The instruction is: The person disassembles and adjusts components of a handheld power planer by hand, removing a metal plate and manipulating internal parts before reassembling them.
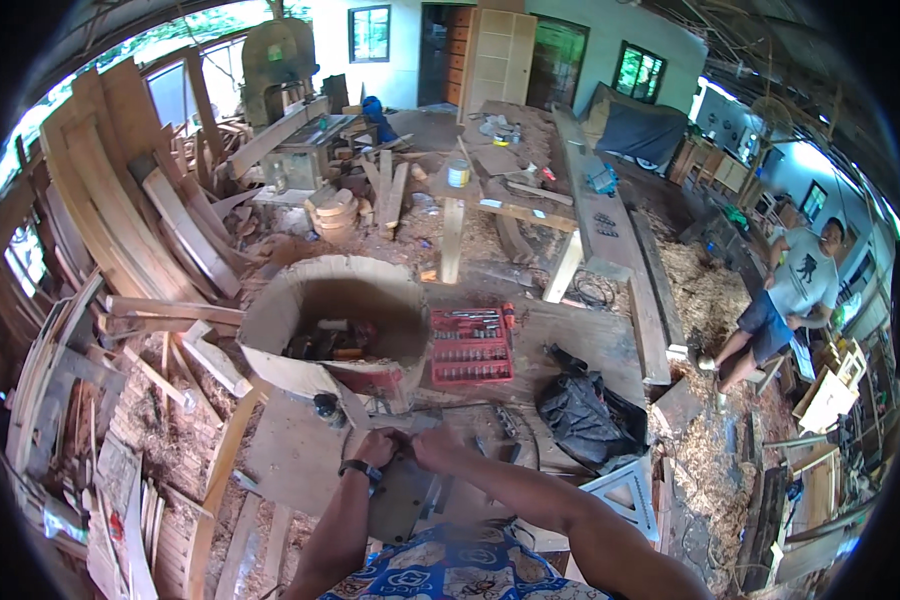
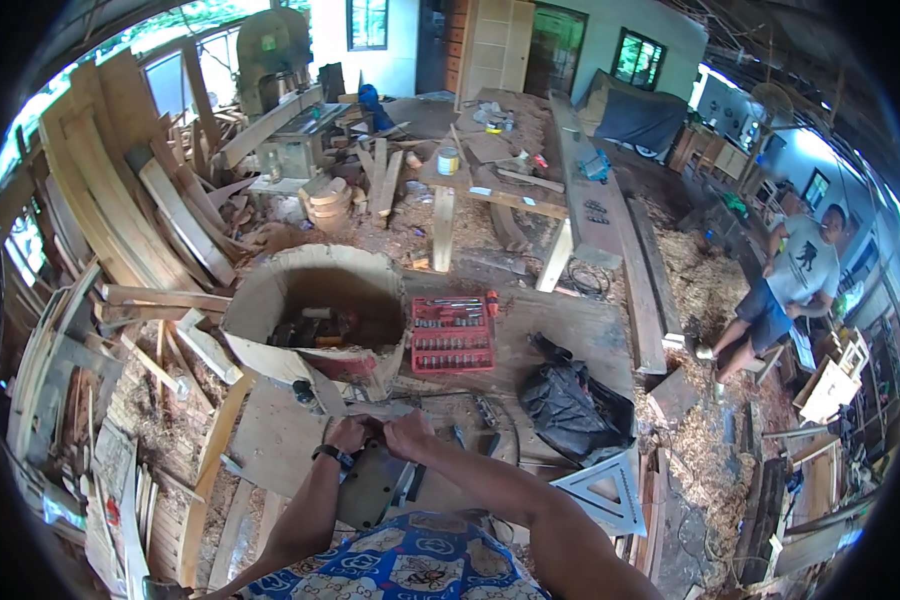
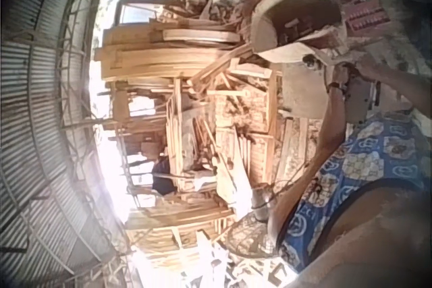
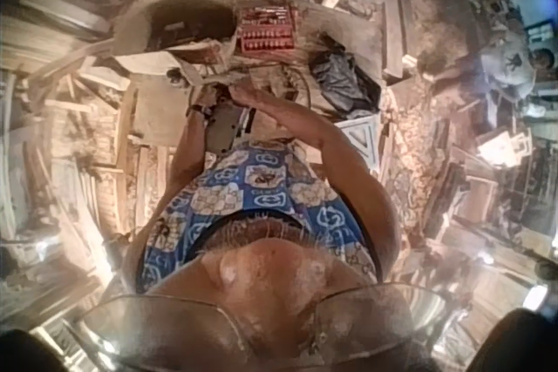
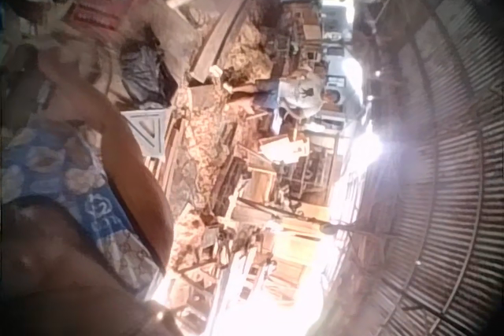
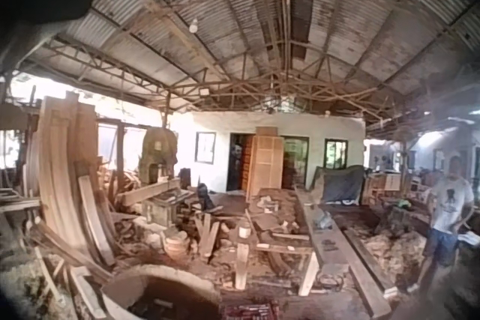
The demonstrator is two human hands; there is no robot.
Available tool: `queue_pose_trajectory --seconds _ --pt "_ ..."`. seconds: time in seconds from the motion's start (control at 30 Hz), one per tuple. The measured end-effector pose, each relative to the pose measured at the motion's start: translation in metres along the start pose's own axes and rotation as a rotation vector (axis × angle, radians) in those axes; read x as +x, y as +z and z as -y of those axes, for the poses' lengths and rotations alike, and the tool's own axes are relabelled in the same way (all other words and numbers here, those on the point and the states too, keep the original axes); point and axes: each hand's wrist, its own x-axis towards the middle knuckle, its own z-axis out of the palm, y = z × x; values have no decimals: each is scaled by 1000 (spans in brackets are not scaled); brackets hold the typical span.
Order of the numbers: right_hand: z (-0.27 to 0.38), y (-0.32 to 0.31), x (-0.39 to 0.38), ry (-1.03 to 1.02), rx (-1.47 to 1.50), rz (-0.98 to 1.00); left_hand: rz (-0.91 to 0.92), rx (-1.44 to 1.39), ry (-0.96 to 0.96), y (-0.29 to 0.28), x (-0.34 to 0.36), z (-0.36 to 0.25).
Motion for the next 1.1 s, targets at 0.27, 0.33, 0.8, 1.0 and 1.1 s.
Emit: queue_pose_trajectory --seconds 0.27,0.33,0.8,1.0,1.1 --pt "-4 15 0 -18 45 -212 -15 146 187 8 8 12" --pt "-15 14 -1 -1 47 -117 21 71 62 15 15 2" --pt "-3 28 4 -21 143 -286 21 37 32 -1 -13 -3" --pt "7 12 6 3 198 -255 87 536 246 -1 19 110" --pt "-17 13 2 50 162 -199 40 182 225 0 27 52"
